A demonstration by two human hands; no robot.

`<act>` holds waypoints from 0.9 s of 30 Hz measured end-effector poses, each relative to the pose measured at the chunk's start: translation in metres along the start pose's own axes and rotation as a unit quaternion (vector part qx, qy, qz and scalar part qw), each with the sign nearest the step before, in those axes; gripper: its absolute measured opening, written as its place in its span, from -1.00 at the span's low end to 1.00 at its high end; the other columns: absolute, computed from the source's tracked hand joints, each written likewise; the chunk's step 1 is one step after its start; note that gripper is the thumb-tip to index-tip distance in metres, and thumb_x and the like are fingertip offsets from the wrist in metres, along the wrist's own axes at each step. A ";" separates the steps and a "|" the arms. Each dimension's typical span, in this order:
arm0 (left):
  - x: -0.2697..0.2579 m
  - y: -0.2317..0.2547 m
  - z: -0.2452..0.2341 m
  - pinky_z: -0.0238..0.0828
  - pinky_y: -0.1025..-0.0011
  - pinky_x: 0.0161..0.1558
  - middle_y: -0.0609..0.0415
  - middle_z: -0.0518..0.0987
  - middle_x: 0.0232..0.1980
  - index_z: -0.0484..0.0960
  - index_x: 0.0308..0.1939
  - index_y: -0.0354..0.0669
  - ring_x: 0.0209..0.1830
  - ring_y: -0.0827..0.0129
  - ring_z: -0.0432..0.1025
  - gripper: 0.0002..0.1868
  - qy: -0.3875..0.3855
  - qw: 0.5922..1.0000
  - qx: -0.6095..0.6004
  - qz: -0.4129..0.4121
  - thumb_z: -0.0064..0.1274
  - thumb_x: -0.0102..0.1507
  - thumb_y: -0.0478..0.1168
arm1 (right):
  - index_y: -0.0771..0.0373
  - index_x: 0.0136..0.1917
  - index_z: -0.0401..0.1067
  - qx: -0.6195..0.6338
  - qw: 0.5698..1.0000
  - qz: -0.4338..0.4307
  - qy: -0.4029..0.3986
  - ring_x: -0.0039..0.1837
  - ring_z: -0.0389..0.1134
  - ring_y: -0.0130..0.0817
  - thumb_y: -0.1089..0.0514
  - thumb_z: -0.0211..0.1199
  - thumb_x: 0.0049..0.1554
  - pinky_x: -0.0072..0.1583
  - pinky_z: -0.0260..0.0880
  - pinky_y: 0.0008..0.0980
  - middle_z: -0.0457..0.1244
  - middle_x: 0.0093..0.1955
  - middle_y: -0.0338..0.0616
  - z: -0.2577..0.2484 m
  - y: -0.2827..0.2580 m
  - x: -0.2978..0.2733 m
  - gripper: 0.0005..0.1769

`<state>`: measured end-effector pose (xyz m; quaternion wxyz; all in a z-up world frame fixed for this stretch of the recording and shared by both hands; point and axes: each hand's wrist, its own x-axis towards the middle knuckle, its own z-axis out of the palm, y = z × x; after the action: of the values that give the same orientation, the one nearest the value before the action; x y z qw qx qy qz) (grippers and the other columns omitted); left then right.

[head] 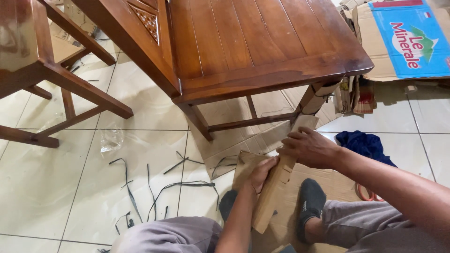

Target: Wrapping the legs of a wooden chair with cardboard and securing them with plastic ties

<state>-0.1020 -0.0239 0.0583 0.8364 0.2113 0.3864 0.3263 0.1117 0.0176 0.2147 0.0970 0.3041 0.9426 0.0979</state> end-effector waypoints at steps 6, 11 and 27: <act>0.011 0.018 -0.025 0.54 0.15 0.12 -0.12 0.55 0.29 0.43 0.47 0.15 0.20 0.14 0.48 -0.33 -0.072 0.958 0.277 -0.028 0.10 0.38 0.28 | -0.14 0.02 0.41 -0.015 0.998 0.051 -0.035 0.02 0.40 -0.26 -0.11 0.24 0.10 0.05 0.37 -0.15 0.31 -0.10 -0.34 0.016 0.008 -0.006 -0.78; -0.088 0.108 0.062 0.00 0.06 0.57 -0.25 0.26 0.55 0.25 0.55 0.03 0.58 -0.08 0.10 0.11 -0.075 0.891 0.447 -0.032 0.27 0.00 0.33 | -0.12 0.01 0.44 -0.053 0.995 0.080 0.010 -0.02 0.38 -0.29 -0.15 0.24 0.06 0.02 0.36 -0.20 0.32 -0.11 -0.31 0.014 0.015 -0.006 -0.74; -0.086 0.116 0.033 0.26 0.16 0.43 -0.18 0.52 0.34 0.47 0.42 0.18 0.44 0.02 0.34 -0.10 -0.067 0.870 0.487 -0.029 0.31 -0.03 0.15 | -0.16 0.11 0.42 0.104 0.977 0.171 -0.067 0.21 0.42 -0.26 -0.09 0.22 0.12 0.25 0.41 -0.16 0.38 0.08 -0.30 -0.007 0.024 -0.007 -0.73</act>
<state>-0.1623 -0.0074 0.1920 0.6604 0.6021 0.4451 0.0571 0.1289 0.0316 0.2285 0.1090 0.4753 0.8730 -0.0063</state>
